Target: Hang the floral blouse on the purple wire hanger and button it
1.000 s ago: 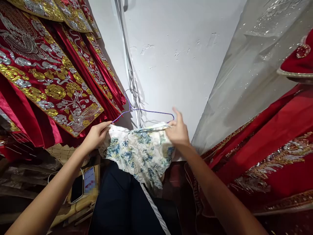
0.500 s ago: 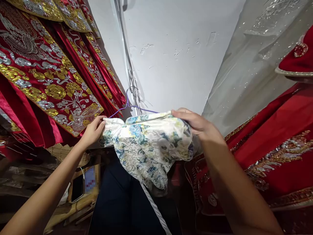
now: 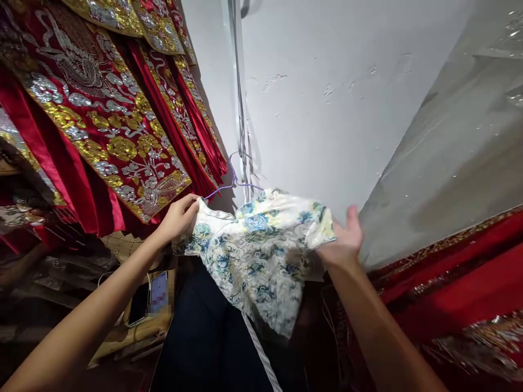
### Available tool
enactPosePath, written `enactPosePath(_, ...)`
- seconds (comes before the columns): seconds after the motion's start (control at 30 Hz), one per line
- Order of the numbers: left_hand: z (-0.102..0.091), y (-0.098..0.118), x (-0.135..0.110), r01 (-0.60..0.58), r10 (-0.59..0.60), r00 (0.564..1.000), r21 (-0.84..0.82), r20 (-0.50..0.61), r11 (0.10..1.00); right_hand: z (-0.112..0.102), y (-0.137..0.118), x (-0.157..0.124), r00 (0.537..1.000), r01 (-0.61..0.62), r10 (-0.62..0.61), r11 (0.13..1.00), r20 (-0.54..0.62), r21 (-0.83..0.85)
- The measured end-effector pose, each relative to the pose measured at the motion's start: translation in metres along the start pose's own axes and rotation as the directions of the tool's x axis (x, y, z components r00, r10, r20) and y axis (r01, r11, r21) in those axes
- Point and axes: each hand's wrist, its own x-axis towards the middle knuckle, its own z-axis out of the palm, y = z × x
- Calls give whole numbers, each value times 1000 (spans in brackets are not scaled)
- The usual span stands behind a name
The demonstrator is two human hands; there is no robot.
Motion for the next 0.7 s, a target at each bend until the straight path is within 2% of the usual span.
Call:
enactPosePath(0.1,-1,-1,12,-21,21,999,3,-31,1000,-1,-10,9,998,-49,33,947,57,318)
enactPosePath(0.13,-1,-1,18,-12,11,998,-4,-54,1000,1,-18,10,996,-60,31,928,84,368)
enactPosePath(0.23,-5,3,31,35,-40,994,-43,-100,998,13,-42,7,988,-104,63,946,142,306)
enactPosePath(0.3,-9,8,30,32,-37,996,-62,-76,998,21,-51,-1,962,-200,144,949,231,242)
enactPosePath(0.33,-10,12,26,14,-18,998,-71,-54,997,23,-52,-7,922,-273,189,936,339,220)
enactPosePath(0.37,-10,16,19,-12,9,999,-78,-32,997,26,-51,-14,843,-358,230,914,486,188)
enactPosePath(0.43,-7,25,3,-67,66,998,-97,-11,993,31,-41,-24,639,-467,273,881,719,81)
enactPosePath(0.47,-5,29,-6,-96,95,995,-113,-14,989,35,-33,-28,588,-461,281,887,759,30)
enactPosePath(0.5,-1,33,-14,-129,127,992,-136,-27,982,40,-25,-31,600,-415,280,910,750,-8)
enactPosePath(0.53,3,38,-21,-164,159,986,-168,-42,972,47,-16,-34,663,-328,260,944,702,-39)
enactPosePath(0.57,8,42,-26,-199,191,980,-212,-57,957,54,-7,-36,746,-209,209,975,632,-76)
enactPosePath(0.6,14,47,-30,-233,220,972,-267,-78,935,62,1,-37,808,-74,132,990,574,-124)
enactPosePath(0.63,19,53,-32,-260,242,966,-331,-97,907,71,8,-40,839,70,41,981,542,-183)
enactPosePath(0.67,24,60,-34,-273,252,962,-405,-107,872,79,13,-42,850,211,-55,947,524,-243)
enactPosePath(0.7,28,69,-35,-269,253,962,-489,-101,830,87,16,-46,841,345,-153,891,519,-296)
